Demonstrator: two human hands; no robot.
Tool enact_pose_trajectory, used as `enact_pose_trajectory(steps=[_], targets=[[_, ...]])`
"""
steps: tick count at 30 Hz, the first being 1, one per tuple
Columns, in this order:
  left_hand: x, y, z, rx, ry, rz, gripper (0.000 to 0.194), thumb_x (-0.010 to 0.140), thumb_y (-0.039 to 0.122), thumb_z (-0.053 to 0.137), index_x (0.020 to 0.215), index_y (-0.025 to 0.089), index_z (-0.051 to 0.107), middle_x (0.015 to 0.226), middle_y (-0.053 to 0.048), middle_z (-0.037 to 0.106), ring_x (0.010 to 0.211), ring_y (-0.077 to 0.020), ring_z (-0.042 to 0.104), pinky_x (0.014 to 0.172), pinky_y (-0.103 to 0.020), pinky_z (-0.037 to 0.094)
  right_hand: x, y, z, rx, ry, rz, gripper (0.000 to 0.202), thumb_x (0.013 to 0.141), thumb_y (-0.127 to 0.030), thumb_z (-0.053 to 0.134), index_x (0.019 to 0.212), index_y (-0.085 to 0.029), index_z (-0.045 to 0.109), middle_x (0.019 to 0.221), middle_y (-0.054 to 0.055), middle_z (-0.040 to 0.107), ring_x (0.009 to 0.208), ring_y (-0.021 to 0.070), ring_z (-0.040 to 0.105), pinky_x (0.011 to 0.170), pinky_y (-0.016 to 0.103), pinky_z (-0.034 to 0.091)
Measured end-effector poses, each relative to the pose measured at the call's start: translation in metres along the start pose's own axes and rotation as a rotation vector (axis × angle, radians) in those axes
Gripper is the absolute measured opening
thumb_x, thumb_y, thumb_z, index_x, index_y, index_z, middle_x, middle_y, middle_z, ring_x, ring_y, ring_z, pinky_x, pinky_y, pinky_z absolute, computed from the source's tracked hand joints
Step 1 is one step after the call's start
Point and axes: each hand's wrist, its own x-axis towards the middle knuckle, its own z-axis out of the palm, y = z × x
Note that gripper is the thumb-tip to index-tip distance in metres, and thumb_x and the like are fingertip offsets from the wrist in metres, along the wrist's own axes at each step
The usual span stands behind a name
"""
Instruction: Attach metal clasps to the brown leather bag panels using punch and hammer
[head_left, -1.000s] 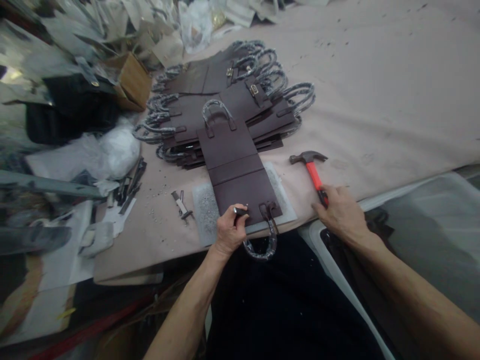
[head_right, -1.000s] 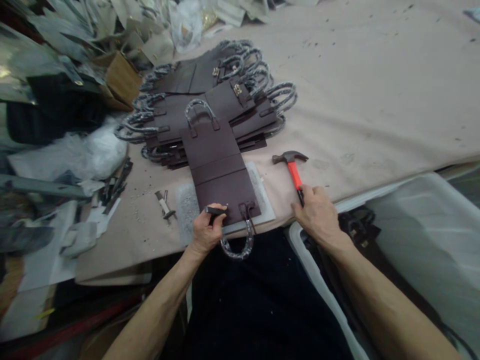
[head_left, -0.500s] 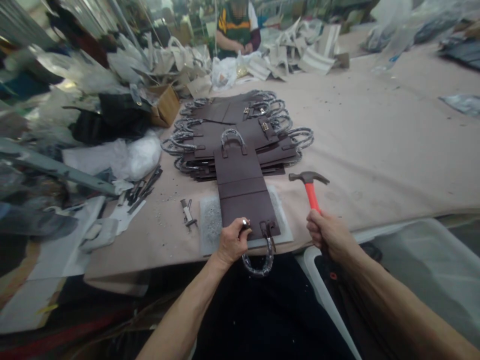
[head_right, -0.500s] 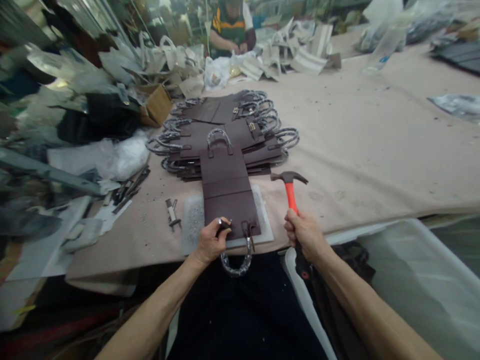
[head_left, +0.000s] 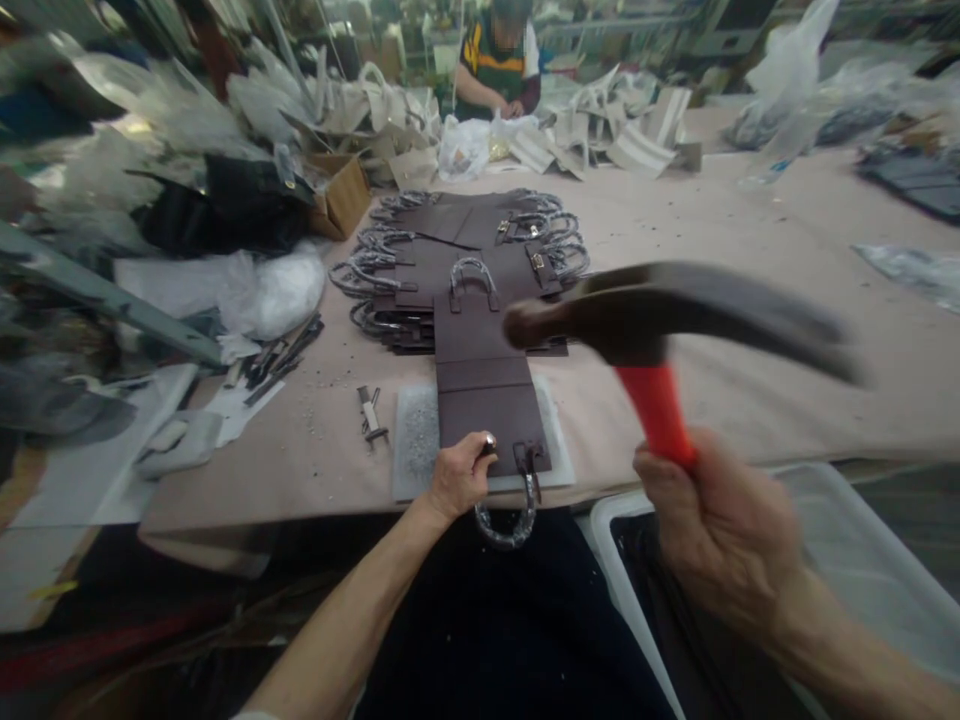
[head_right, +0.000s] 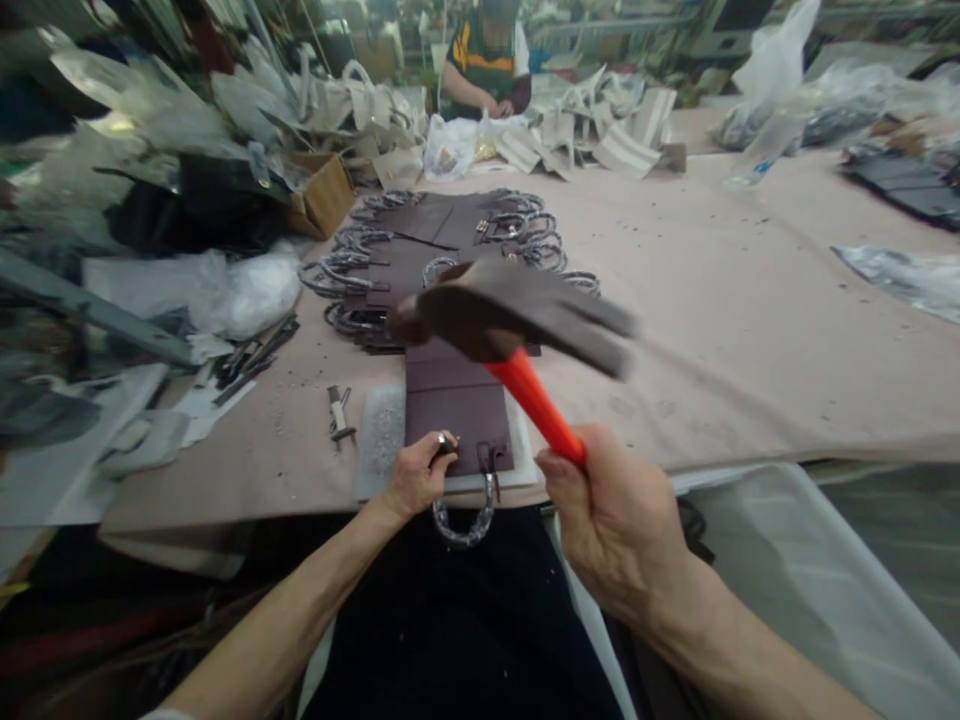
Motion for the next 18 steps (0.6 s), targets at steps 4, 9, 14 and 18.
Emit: enact_pose_trajectory(steps=[4,9,14,18], targets=[[-0.001,-0.001,0.0,0.042,0.005,0.004,0.014,0.089,0.013,0.059,0.1,0.021,0.063,0.088,-0.004,0.073,0.081,-0.019,0.073,0.075,-0.028,0.061,-0.003,-0.002,0.002,-0.069,-0.199,-0.128,0.035,0.105,-0.034,0.038,0.072,-0.023,0.046,0.048,-0.005,0.045,0.037,0.0112,0.034,0.043,0.029,0.018],[0.0,0.0,0.0,0.046,-0.002,0.025,0.017,0.089,0.012,0.06,0.104,0.021,0.062,0.095,-0.005,0.074,0.089,-0.0204,0.074,0.08,-0.029,0.06,-0.002,-0.004,-0.002,-0.009,-0.136,-0.011,0.033,0.106,-0.04,0.038,0.079,-0.024,0.048,0.052,-0.004,0.048,0.04,0.0128,0.039,0.045,0.029,0.023],[0.0,-0.001,0.0,0.077,0.018,0.025,0.01,0.089,0.014,0.06,0.097,0.02,0.063,0.083,-0.004,0.071,0.075,-0.0189,0.072,0.069,-0.027,0.059,-0.011,0.002,0.006,-0.006,-0.383,-0.004,0.034,0.103,-0.04,0.037,0.075,-0.024,0.045,0.049,-0.003,0.047,0.039,0.0129,0.036,0.046,0.031,0.015],[0.002,0.002,-0.003,0.031,-0.004,0.013,0.013,0.091,0.016,0.059,0.102,0.02,0.063,0.093,-0.005,0.073,0.086,-0.0199,0.073,0.079,-0.03,0.06,-0.008,0.034,0.023,0.12,-0.48,0.342,0.034,0.099,-0.047,0.041,0.074,-0.024,0.045,0.054,-0.003,0.049,0.048,0.0138,0.045,0.05,0.027,0.026]])
